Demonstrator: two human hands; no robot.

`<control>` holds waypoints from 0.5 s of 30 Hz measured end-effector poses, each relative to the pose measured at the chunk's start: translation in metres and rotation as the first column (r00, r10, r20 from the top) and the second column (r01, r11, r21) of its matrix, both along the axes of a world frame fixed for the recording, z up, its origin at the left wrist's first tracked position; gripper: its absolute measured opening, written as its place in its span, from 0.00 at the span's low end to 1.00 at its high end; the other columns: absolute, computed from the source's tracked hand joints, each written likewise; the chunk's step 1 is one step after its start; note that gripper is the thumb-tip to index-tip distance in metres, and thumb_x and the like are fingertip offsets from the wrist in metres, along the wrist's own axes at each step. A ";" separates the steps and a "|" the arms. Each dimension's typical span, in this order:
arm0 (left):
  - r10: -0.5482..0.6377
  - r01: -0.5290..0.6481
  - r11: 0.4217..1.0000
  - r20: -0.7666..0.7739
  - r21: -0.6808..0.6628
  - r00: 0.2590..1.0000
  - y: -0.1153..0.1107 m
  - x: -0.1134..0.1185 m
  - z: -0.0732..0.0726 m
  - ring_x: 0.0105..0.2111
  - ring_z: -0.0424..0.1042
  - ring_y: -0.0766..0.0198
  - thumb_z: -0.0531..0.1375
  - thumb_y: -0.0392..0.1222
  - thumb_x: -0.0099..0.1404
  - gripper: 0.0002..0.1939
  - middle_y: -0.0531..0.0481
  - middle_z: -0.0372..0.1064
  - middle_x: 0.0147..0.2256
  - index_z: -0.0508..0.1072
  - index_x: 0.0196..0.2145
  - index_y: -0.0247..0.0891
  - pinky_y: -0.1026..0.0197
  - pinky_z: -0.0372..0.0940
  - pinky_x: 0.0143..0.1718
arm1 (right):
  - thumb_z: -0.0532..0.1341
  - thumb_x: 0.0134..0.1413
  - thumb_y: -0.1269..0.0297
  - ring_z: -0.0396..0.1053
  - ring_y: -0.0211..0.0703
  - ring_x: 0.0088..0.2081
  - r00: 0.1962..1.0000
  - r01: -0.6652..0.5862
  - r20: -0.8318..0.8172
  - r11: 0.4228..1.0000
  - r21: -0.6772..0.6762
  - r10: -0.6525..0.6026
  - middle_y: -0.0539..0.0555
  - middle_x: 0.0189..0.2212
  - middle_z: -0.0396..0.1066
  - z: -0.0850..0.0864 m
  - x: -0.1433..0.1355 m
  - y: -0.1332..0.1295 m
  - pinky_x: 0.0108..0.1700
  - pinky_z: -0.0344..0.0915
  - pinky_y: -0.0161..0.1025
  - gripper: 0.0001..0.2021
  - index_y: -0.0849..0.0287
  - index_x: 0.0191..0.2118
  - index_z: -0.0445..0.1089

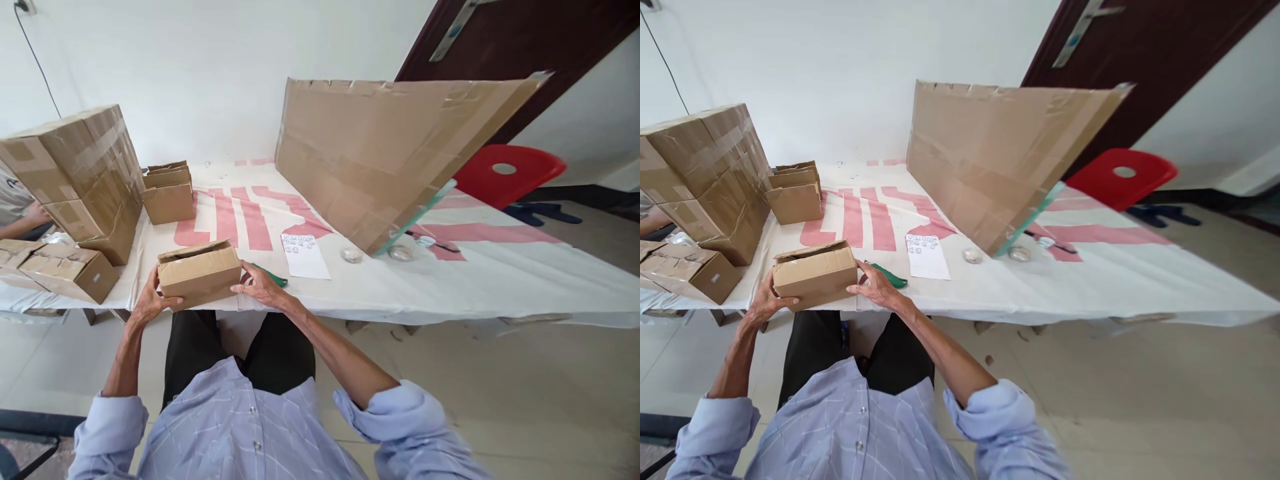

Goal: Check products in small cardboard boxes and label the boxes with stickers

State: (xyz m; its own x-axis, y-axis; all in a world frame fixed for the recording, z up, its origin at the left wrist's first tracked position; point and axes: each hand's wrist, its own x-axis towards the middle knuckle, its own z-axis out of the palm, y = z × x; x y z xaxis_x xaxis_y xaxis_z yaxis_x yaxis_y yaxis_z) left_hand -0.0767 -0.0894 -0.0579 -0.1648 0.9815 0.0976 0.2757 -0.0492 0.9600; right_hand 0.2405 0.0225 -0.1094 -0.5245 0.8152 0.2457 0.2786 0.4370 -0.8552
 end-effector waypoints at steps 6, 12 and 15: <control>-0.003 0.003 1.000 0.020 0.002 1.000 0.005 0.001 0.009 0.65 0.67 0.36 0.83 0.43 0.34 0.57 0.36 0.73 0.60 0.72 0.63 0.38 0.51 0.72 0.58 | 0.77 0.44 0.60 0.77 0.51 0.51 0.984 -0.128 -0.141 0.982 -0.138 0.109 0.59 0.56 0.78 0.002 -0.008 0.007 0.52 0.76 0.46 0.43 0.55 0.68 0.67; -0.021 0.021 1.000 -0.007 0.008 1.000 0.014 -0.007 0.013 0.67 0.65 0.37 0.82 0.46 0.36 0.56 0.40 0.73 0.60 0.72 0.64 0.40 0.49 0.67 0.65 | 0.76 0.46 0.55 0.73 0.54 0.60 0.944 -0.240 -0.266 0.960 -0.141 0.197 0.60 0.62 0.74 0.008 -0.020 0.010 0.58 0.76 0.53 0.46 0.51 0.72 0.63; -0.019 0.019 1.000 -0.049 -0.002 0.999 0.022 -0.016 0.011 0.66 0.66 0.37 0.82 0.47 0.38 0.56 0.39 0.73 0.61 0.71 0.64 0.39 0.48 0.66 0.66 | 0.75 0.49 0.54 0.73 0.53 0.60 0.959 -0.157 -0.245 0.987 -0.025 0.146 0.60 0.59 0.75 0.004 -0.026 0.014 0.58 0.76 0.55 0.47 0.51 0.73 0.60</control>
